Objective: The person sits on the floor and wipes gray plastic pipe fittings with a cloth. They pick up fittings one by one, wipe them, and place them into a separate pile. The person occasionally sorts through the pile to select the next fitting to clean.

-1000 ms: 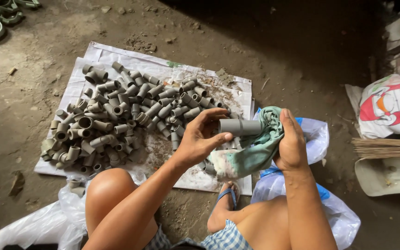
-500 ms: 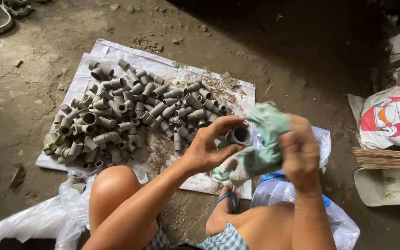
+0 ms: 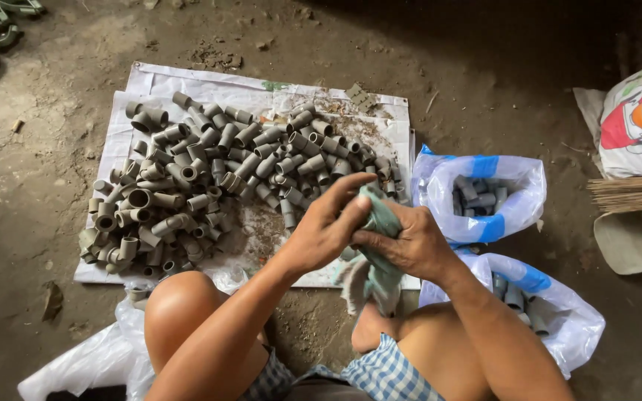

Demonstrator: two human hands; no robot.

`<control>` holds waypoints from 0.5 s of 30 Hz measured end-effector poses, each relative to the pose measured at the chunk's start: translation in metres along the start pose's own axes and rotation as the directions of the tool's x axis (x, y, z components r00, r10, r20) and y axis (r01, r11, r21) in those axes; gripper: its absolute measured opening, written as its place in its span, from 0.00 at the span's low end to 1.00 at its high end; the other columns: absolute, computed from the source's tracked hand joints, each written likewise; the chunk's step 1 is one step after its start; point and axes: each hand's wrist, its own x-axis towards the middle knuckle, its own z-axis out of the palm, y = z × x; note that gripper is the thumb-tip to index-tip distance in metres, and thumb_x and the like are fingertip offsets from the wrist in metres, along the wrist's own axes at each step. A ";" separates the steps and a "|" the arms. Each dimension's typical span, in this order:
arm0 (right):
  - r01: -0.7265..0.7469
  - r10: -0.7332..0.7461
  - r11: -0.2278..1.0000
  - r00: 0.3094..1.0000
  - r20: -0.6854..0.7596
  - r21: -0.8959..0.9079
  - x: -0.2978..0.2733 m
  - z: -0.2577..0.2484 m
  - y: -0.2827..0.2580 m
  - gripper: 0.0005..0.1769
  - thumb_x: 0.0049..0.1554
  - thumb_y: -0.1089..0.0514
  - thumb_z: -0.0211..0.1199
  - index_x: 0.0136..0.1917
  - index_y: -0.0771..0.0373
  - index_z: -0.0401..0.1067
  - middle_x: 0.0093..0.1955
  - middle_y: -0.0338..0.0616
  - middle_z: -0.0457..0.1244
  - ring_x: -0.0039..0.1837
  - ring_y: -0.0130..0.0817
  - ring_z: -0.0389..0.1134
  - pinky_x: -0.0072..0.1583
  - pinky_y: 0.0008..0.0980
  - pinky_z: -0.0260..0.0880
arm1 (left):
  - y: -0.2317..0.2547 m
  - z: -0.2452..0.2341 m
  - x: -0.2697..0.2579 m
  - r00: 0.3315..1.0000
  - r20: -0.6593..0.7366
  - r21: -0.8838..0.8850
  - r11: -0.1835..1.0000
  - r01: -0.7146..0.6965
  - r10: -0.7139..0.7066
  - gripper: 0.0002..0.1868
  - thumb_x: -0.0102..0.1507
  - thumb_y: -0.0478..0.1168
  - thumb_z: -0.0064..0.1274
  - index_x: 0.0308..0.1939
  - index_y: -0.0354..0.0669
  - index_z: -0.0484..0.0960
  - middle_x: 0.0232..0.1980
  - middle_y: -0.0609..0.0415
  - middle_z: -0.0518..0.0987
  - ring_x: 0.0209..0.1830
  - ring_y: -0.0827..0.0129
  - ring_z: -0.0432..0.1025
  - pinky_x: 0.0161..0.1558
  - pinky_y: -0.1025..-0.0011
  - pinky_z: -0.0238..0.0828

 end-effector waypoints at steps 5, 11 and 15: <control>-0.065 0.237 0.927 0.866 -0.441 0.370 0.009 0.001 -0.013 0.16 0.61 0.50 0.66 0.35 0.57 0.69 0.28 0.34 0.61 0.33 0.19 0.60 0.39 0.20 0.65 | -0.015 0.013 0.012 0.985 -0.175 -0.257 0.966 -0.038 -0.008 0.26 0.75 0.55 0.32 0.61 0.44 0.79 0.27 0.40 0.79 0.27 0.60 0.75 0.33 0.65 0.71; -0.430 0.428 0.903 0.889 -0.164 0.023 0.014 0.028 -0.013 0.37 0.48 0.27 0.69 0.56 0.55 0.62 0.53 0.46 0.66 0.57 0.43 0.67 0.60 0.43 0.66 | -0.038 0.030 0.019 0.879 -0.333 -0.590 0.803 0.087 -0.340 0.27 0.72 0.60 0.41 0.45 0.40 0.83 0.29 0.47 0.74 0.28 0.64 0.69 0.29 0.70 0.64; -0.278 0.281 0.958 0.959 -0.033 0.069 0.007 0.040 0.003 0.37 0.43 0.37 0.80 0.55 0.60 0.67 0.54 0.59 0.70 0.64 0.58 0.71 0.62 0.55 0.68 | -0.036 0.024 -0.002 0.976 -0.210 -0.570 0.818 -0.075 -0.057 0.19 0.74 0.56 0.36 0.46 0.47 0.72 0.72 0.49 0.63 0.71 0.63 0.56 0.71 0.66 0.44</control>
